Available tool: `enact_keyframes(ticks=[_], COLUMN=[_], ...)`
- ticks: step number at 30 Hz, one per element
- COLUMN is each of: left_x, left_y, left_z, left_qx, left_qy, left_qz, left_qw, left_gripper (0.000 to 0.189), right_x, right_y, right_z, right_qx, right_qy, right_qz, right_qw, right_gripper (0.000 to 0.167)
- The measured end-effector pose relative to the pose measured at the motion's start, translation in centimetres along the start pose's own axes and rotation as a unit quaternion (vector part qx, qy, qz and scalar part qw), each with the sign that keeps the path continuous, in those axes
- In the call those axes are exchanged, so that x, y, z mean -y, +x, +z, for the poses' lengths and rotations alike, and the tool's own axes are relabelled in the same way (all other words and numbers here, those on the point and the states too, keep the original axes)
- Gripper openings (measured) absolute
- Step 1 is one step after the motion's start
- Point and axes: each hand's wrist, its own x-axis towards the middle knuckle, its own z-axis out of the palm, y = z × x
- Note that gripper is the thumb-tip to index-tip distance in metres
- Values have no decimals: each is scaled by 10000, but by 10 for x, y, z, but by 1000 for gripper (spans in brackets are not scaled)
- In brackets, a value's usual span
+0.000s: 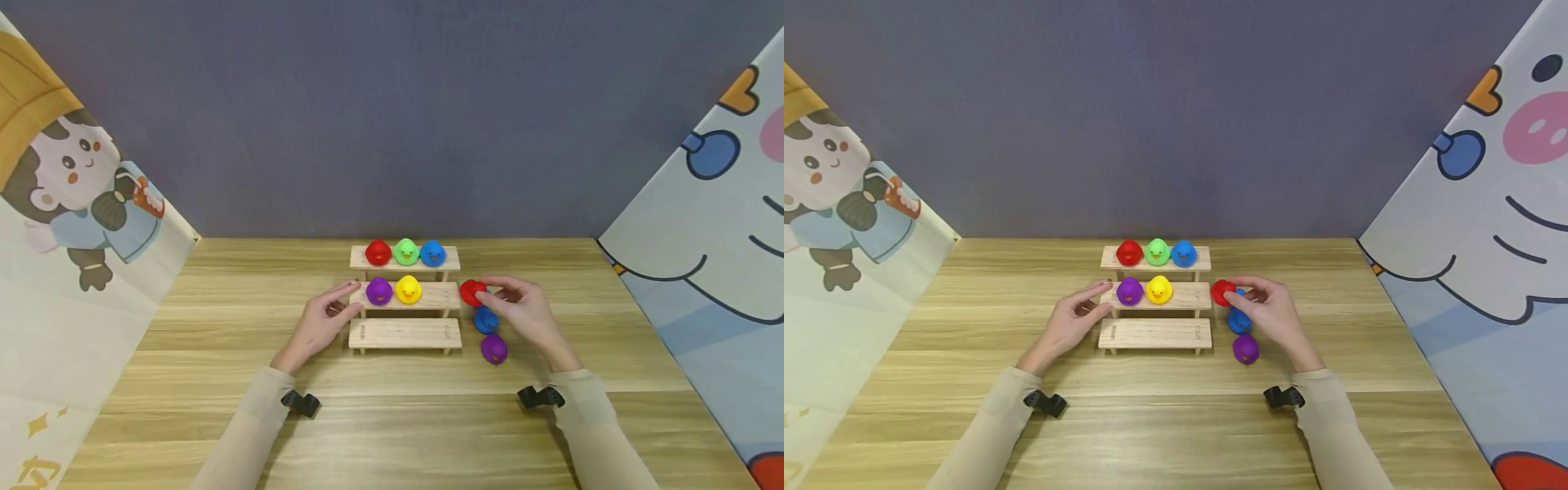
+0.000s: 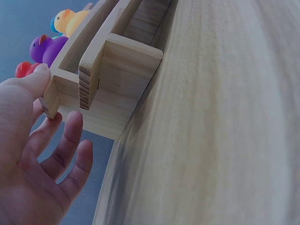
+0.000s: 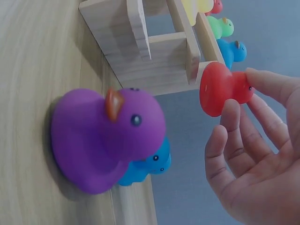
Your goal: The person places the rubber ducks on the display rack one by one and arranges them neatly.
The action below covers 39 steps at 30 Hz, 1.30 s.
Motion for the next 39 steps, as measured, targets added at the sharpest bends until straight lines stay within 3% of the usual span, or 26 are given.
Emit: enact_keyframes(ticks=[39], left_x=[-1], left_y=[-1], left_z=[0], left_qx=[8], left_qy=[-7], left_qz=[26], left_qw=[10000], left_gripper=[48], right_x=[18], right_y=[12], right_z=[35], right_qx=[307], right_qy=[122], right_qz=[-293], right_qw=[9990], right_gripper=[36])
